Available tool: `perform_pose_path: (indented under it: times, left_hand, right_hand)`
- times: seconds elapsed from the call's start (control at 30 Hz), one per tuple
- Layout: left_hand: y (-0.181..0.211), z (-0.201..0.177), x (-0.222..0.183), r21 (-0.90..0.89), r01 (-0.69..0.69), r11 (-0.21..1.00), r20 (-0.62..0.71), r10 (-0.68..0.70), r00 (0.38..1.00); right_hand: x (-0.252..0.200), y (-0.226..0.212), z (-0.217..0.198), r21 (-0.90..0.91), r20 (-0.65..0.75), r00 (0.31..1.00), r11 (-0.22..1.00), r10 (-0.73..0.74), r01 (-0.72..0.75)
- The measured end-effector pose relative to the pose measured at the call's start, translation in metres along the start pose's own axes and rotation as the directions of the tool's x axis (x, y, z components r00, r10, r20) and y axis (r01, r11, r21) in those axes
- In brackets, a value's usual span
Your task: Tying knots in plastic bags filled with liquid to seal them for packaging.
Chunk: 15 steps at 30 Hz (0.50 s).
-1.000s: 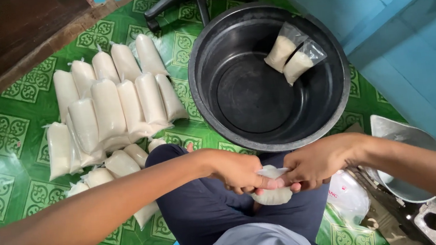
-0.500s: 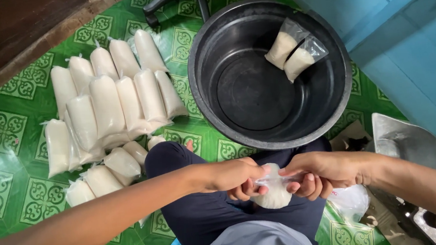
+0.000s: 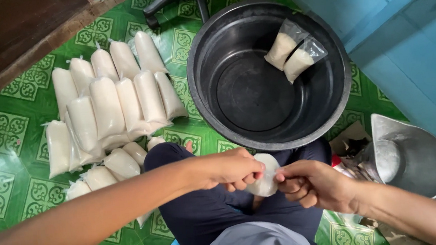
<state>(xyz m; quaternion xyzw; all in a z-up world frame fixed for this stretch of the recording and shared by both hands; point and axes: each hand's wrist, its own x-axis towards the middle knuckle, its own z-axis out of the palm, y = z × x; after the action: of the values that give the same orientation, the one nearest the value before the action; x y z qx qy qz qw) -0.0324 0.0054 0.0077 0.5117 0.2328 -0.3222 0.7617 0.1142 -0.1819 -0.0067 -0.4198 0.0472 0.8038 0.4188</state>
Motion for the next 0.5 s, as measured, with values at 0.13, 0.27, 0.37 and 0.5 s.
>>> perform_pose_path:
  times: [0.13,0.27,0.37,0.5]
  left_hand:
    - [0.027,-0.004,0.009,0.244,0.1,0.965,-0.145,-0.066,0.987]
    - [0.064,0.002,0.013,0.592,0.198,0.781,-0.309,-0.007,0.951]
    - [0.084,0.013,0.024,0.796,0.197,0.572,-0.326,0.131,0.936]
    - [0.099,0.02,0.058,0.978,0.112,0.176,-0.157,0.268,0.95]
  right_hand:
    - [0.005,0.009,0.006,0.284,-0.073,0.993,0.953,-0.091,0.109]
    - [0.011,0.015,0.014,0.402,-0.119,0.966,0.878,-0.23,0.258]
    - [0.02,0.025,0.013,0.665,0.072,0.936,0.716,-0.345,0.213]
    - [0.026,0.031,0.029,0.889,0.302,0.825,0.454,-0.477,-0.063]
